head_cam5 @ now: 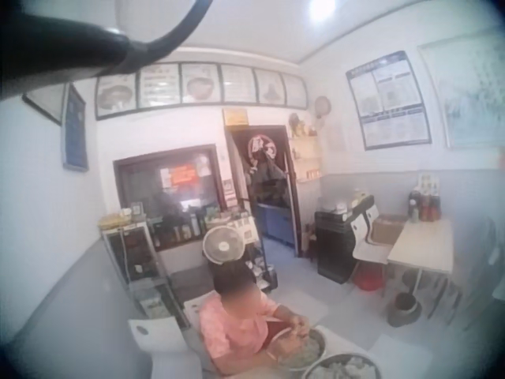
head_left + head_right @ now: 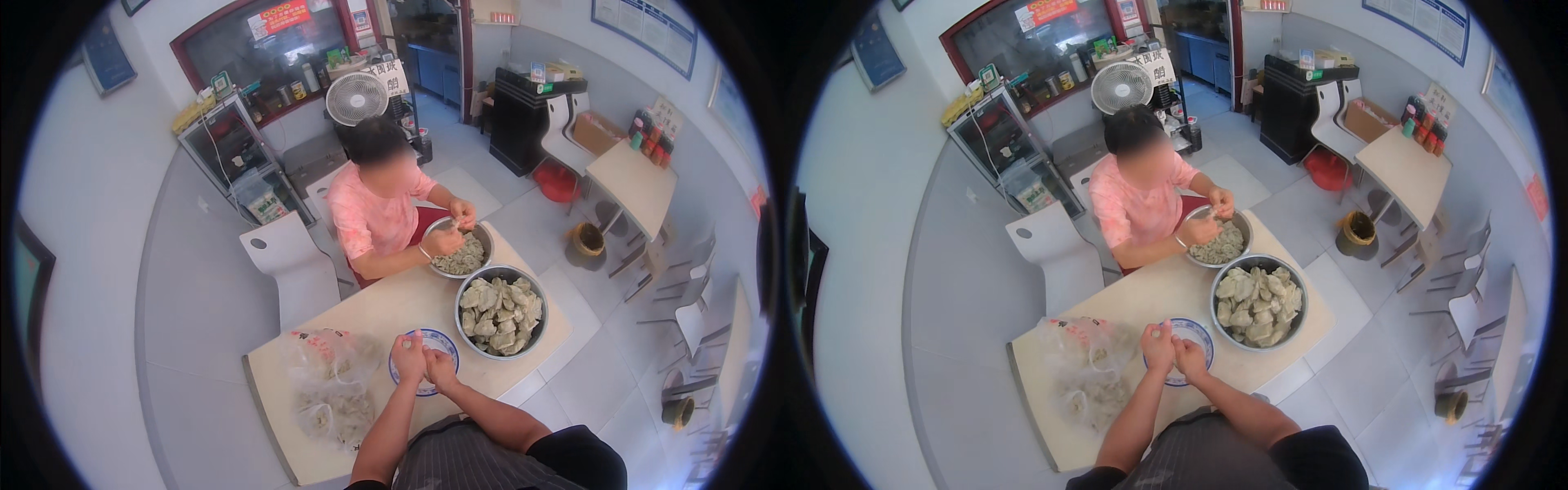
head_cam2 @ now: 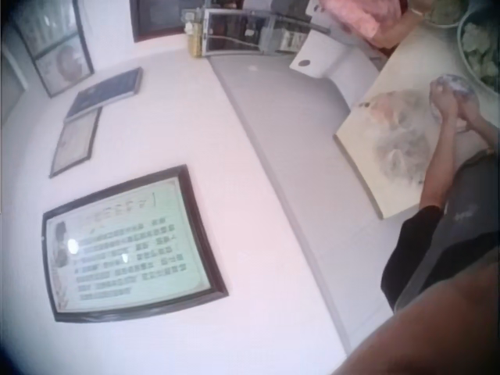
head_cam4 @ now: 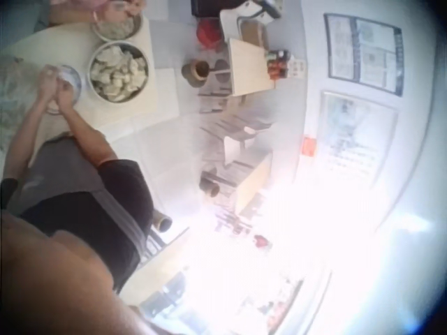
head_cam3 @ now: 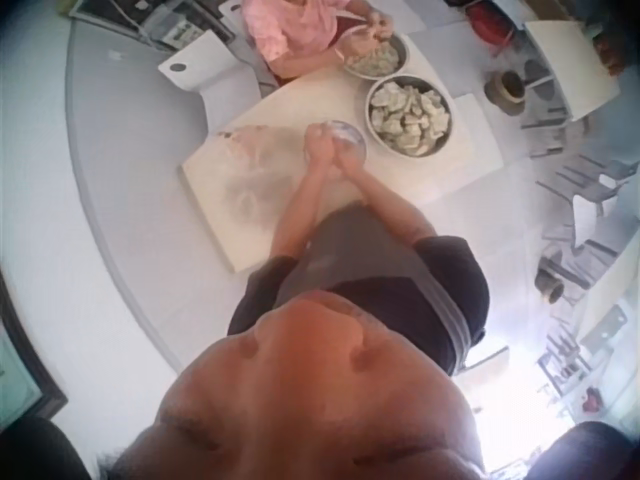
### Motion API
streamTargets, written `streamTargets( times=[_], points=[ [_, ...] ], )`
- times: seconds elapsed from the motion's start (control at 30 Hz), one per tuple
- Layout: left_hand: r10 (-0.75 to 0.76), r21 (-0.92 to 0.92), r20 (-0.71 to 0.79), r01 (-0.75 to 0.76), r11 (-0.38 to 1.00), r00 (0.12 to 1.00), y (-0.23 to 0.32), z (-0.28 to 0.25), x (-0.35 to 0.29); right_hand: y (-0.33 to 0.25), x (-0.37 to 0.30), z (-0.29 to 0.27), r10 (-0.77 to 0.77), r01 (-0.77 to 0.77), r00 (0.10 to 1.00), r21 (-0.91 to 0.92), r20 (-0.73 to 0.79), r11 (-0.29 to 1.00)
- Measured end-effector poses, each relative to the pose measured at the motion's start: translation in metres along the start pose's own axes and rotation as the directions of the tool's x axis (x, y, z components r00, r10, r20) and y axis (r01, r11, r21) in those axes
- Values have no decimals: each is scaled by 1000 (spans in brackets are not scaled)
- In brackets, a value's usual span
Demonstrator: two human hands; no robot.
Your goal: The person sits at a table and repeatedly fills dumpling wrappers with meat filling, then folds and seals them by hand. The finished dumplings are placed into a large metal bowl. A second person across the table performs the same task simultaneously.
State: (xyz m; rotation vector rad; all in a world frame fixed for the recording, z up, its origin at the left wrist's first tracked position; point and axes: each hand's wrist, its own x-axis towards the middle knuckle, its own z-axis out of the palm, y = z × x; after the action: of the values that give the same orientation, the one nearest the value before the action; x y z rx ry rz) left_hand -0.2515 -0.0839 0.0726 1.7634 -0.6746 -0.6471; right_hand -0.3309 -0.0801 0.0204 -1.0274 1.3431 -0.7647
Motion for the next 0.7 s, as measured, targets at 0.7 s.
streamTargets(
  times=[0.7],
  points=[
    [-489,-446,533,720,532,691,-8,-27,36,-21,39,-44,-18,46,758,-26,652,999]
  ],
)
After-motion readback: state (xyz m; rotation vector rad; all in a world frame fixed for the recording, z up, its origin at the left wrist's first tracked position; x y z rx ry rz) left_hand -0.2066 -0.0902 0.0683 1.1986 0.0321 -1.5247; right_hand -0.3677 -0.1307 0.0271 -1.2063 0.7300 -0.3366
